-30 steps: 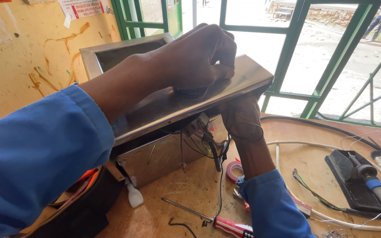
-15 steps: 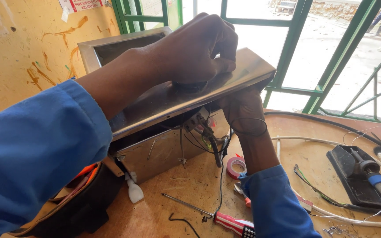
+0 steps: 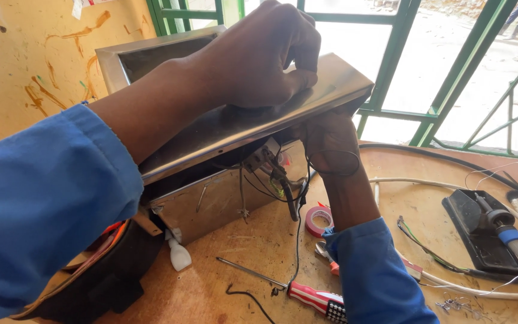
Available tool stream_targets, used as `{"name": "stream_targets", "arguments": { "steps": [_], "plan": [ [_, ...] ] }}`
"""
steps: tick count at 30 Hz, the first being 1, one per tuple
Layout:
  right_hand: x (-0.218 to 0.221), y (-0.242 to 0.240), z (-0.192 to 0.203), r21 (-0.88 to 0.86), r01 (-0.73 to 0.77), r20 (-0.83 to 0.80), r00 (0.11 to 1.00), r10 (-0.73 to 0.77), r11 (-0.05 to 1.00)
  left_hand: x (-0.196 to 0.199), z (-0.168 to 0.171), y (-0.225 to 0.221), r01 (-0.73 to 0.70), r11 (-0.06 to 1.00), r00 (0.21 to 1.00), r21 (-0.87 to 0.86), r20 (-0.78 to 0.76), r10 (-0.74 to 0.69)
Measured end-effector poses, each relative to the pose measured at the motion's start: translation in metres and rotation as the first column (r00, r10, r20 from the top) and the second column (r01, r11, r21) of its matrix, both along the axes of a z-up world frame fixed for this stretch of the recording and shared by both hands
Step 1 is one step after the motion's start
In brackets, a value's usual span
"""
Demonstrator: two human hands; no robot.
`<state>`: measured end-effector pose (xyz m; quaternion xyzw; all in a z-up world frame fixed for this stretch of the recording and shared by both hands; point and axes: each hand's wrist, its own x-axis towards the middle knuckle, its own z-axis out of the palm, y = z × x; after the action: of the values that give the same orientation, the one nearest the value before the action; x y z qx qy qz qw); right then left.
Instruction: Repairing an electronic device by applying adhesive to components, managing internal wiring, and assembling the metal enclosure.
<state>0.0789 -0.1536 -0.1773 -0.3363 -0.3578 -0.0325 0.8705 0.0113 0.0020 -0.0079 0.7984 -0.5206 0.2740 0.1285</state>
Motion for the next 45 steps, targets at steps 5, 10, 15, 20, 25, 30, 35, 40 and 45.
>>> {"name": "stream_targets", "arguments": {
  "steps": [5,10,15,20,25,30,35,40,45],
  "plan": [
    [0.021,-0.008,-0.021,0.071,-0.053,0.124,0.991,0.044,0.996,0.003,-0.001,-0.002,-0.065,0.998,0.997,0.0,-0.032,0.065],
    [0.019,-0.006,-0.021,0.064,-0.016,0.123,0.992,0.008,0.998,0.003,-0.002,-0.003,-0.119,0.993,0.992,0.013,-0.031,0.119],
    [0.013,-0.002,-0.012,0.091,-0.009,-0.03,0.999,0.012,0.996,0.003,-0.003,-0.002,-0.156,0.987,0.987,0.035,-0.025,0.157],
    [0.014,-0.003,-0.011,0.115,-0.008,-0.115,0.993,0.021,0.993,0.005,-0.006,0.0,-0.159,0.985,0.987,0.066,0.025,0.157],
    [0.012,-0.004,-0.009,0.085,-0.074,-0.048,0.996,0.078,0.994,0.011,-0.008,0.002,-0.196,0.978,0.979,0.071,0.064,0.191],
    [0.007,0.0,-0.004,0.045,-0.033,0.026,0.999,0.032,0.998,0.011,-0.006,0.002,-0.24,0.967,0.971,0.082,0.017,0.24],
    [-0.013,0.008,0.008,0.1,-0.111,0.138,0.986,0.097,0.989,0.014,-0.005,0.005,-0.328,0.939,0.941,0.104,-0.048,0.335],
    [-0.013,0.007,0.006,0.003,-0.039,0.453,0.891,0.033,0.999,0.003,0.005,0.003,-0.002,1.0,0.993,-0.01,-0.117,0.001],
    [-0.012,0.006,0.008,0.048,-0.013,0.468,0.884,-0.011,0.999,-0.007,0.01,0.005,0.036,0.999,0.998,-0.039,-0.051,-0.038]
  ]
}}
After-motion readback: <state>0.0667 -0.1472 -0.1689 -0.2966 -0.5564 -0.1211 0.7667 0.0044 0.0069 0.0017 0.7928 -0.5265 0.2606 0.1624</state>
